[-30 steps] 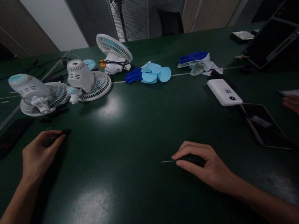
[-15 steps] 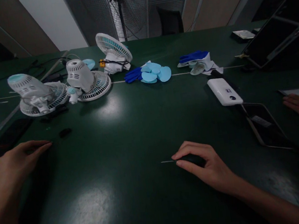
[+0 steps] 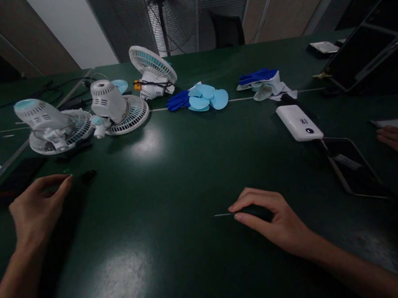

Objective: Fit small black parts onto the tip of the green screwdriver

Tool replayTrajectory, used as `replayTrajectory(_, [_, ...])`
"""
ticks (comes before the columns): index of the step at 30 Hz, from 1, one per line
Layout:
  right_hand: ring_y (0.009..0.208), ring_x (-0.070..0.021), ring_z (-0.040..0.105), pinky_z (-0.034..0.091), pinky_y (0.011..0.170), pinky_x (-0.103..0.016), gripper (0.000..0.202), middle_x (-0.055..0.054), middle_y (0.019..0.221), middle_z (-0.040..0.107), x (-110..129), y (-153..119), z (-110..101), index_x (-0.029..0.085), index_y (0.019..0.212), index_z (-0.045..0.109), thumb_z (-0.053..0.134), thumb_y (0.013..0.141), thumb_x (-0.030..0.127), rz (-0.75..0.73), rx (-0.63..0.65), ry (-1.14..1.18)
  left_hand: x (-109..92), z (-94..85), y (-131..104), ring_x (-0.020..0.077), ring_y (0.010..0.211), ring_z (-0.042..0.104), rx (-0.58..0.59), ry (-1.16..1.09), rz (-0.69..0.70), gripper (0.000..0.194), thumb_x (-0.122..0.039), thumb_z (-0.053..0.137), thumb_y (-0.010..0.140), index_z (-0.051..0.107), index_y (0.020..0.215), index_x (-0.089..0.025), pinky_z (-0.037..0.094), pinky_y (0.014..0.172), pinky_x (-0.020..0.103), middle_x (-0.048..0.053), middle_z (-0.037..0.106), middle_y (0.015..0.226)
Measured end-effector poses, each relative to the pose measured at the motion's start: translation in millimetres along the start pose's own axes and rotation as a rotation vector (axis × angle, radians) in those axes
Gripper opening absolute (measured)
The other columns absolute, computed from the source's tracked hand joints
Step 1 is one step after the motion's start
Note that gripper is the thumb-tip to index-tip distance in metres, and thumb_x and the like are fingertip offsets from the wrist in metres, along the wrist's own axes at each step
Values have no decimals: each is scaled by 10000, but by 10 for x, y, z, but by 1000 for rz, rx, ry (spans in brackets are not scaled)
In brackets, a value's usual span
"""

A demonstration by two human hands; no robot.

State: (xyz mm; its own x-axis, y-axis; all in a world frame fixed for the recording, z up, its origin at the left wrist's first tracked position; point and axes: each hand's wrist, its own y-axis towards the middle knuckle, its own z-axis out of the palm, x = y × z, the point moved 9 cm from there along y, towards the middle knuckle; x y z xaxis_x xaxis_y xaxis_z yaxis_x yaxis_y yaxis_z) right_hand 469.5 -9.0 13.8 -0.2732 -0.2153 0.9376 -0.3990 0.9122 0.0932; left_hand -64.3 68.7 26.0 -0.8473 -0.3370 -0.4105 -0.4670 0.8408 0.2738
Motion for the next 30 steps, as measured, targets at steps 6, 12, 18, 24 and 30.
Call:
replayTrajectory(6, [931,-192,704,544,815,-333,145,-28,1011,730,-23,-4,-1,264,1087,768,698,973,208,11,-5,-8,-160,163,-20,192,797,659,79,-71,-19,504,-555,701,786,761,1159,-221,416,585,192,22,743,908])
replayTrajectory(12, [902,-189,705,543,792,-326,143,-31,990,730,2,7,0,258,1078,771,692,972,205,10,-5,2,-188,146,-3,200,887,676,36,-94,1,468,-543,694,813,759,1155,-230,463,724,231,21,758,1050])
replayTrajectory(18, [913,-198,705,544,796,-336,140,-39,999,730,-6,2,-1,254,1079,770,693,972,207,9,-5,-5,-308,235,-41,186,844,650,91,-111,18,442,-527,722,802,764,1122,-224,478,761,246,10,763,1072])
replayTrajectory(24, [900,-210,704,546,785,-345,133,-49,986,735,-9,2,4,246,1080,773,697,972,225,5,-5,-19,-371,221,-51,194,843,640,97,-131,6,469,-521,720,802,758,1138,-196,475,758,257,31,759,1098])
replayTrajectory(30, [896,-200,704,543,784,-338,137,-40,986,732,-6,5,0,252,1081,770,689,977,219,5,-7,-16,-380,252,-39,209,919,663,126,-158,-26,460,-512,740,789,766,1126,-200,477,829,273,35,758,1106])
